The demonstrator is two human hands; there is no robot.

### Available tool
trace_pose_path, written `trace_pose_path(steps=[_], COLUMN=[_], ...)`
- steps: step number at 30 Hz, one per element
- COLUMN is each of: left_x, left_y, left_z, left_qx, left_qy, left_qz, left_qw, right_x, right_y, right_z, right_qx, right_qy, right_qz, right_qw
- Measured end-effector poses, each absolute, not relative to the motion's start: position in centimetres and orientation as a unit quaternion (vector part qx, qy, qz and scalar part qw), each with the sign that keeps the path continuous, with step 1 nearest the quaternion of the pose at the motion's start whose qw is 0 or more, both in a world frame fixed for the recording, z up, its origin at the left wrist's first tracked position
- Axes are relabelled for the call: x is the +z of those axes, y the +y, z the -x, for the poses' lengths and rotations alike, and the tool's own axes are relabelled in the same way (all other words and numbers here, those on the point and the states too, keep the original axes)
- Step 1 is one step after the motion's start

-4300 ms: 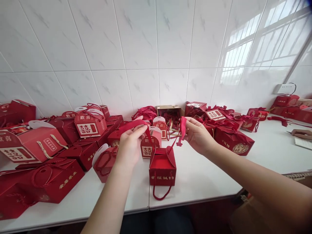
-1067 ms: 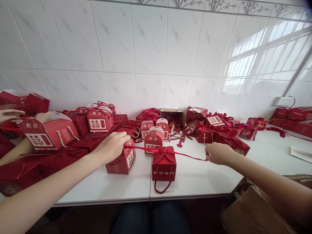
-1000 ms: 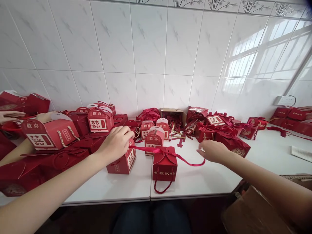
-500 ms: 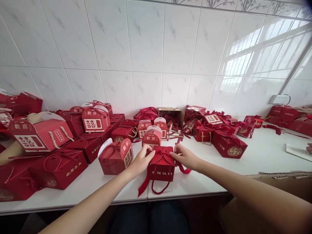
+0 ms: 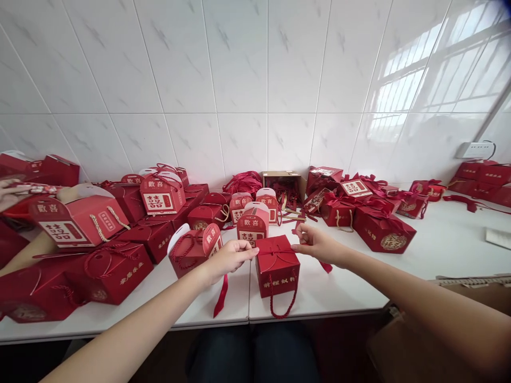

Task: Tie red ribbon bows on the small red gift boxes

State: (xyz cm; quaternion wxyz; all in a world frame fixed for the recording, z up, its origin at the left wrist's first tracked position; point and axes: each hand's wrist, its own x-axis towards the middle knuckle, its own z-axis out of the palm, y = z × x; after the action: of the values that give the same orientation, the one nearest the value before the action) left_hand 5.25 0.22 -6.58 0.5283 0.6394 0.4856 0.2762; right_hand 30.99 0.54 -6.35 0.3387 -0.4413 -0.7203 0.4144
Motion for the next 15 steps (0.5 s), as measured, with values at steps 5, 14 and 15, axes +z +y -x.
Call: trace_pose_path(steps=[5,14,15], left_x=[-7.4,-4.8,-4.3], left_y=[0.6,-1.1,-1.5], left_z=[-3.4,-5.3,-6.2], left_qx=[0.191,0.232,0.274], left_qy=[0.544,0.382,0.387], left_qz=[-0.581,-0.577,-0.571], left_qw=[0.574,0.684,0.67], right_x=[-4.9,-5.6,-5.6], right_y=[0.0,-0.6,-0.6], right_z=[-31.9,-30.2,-30.0], right_qx=[0.329,0.065,0.084], right_qy=[-0.81,-0.752,-0.741], right_qz=[0.424,0.517,0.506], right_qw=[0.236,0.403,0.433])
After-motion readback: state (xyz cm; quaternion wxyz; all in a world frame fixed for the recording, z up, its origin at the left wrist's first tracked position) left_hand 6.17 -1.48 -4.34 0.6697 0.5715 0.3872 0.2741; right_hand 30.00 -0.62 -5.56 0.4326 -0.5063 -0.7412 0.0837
